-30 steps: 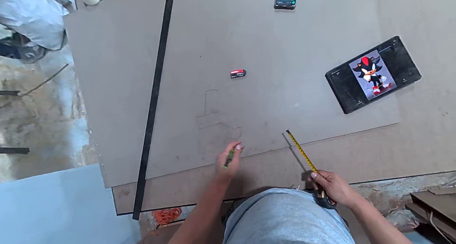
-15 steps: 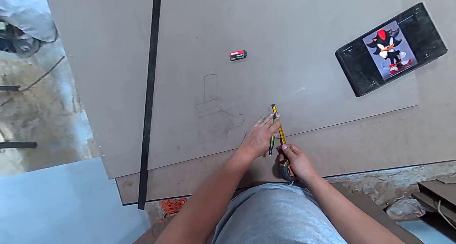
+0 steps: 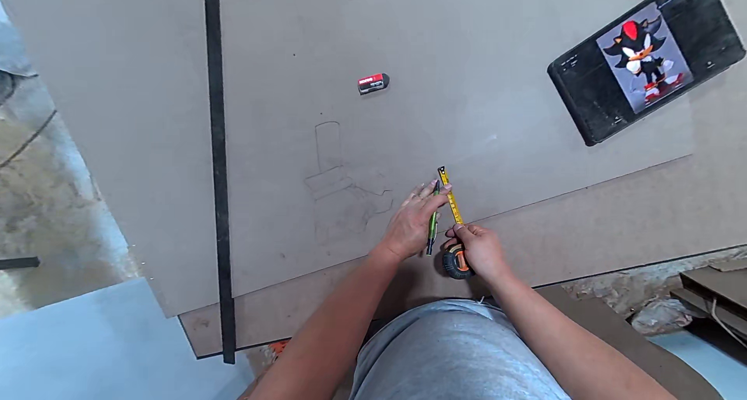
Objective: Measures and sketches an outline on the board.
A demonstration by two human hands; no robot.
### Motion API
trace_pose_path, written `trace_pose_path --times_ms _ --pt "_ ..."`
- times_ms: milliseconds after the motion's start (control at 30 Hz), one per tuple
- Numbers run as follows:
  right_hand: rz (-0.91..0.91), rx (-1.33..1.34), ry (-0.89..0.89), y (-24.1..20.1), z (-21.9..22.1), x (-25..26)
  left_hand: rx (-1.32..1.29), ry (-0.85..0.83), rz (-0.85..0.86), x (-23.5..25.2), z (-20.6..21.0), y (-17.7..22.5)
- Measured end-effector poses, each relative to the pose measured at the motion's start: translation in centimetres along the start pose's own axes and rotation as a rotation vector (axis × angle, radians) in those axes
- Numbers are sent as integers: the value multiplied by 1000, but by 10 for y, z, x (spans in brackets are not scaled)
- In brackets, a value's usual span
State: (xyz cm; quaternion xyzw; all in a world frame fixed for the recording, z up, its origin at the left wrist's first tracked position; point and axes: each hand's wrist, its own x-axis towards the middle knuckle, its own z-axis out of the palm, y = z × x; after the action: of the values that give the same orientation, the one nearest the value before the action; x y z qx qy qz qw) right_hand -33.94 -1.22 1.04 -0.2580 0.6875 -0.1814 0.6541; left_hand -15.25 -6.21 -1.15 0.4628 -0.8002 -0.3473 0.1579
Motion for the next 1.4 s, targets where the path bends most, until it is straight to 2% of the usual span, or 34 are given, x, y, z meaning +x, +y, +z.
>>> trace_pose_path --times_ms 333,700,833,900,1067,1200,1400 --pt "53 -118 25 -9 1 5 79 -9 -21 4 2 0" --pt "31 -132 11 -7 -2 8 34 13 -33 4 1 2" --pt "18 -101 12 -6 -2 8 -288 125 -231 2 -12 14" --pt "22 -87 5 -5 -3 8 -465 264 -295 4 -21 16" --pt "40 -66 -8 -5 -4 9 -632 497 -492 26 -34 2" --pt "41 -47 -15 -4 -4 10 -700 467 -649 47 -37 -1" --pt "58 -82 -18 -10 -5 8 -541 425 -644 59 -32 -1"
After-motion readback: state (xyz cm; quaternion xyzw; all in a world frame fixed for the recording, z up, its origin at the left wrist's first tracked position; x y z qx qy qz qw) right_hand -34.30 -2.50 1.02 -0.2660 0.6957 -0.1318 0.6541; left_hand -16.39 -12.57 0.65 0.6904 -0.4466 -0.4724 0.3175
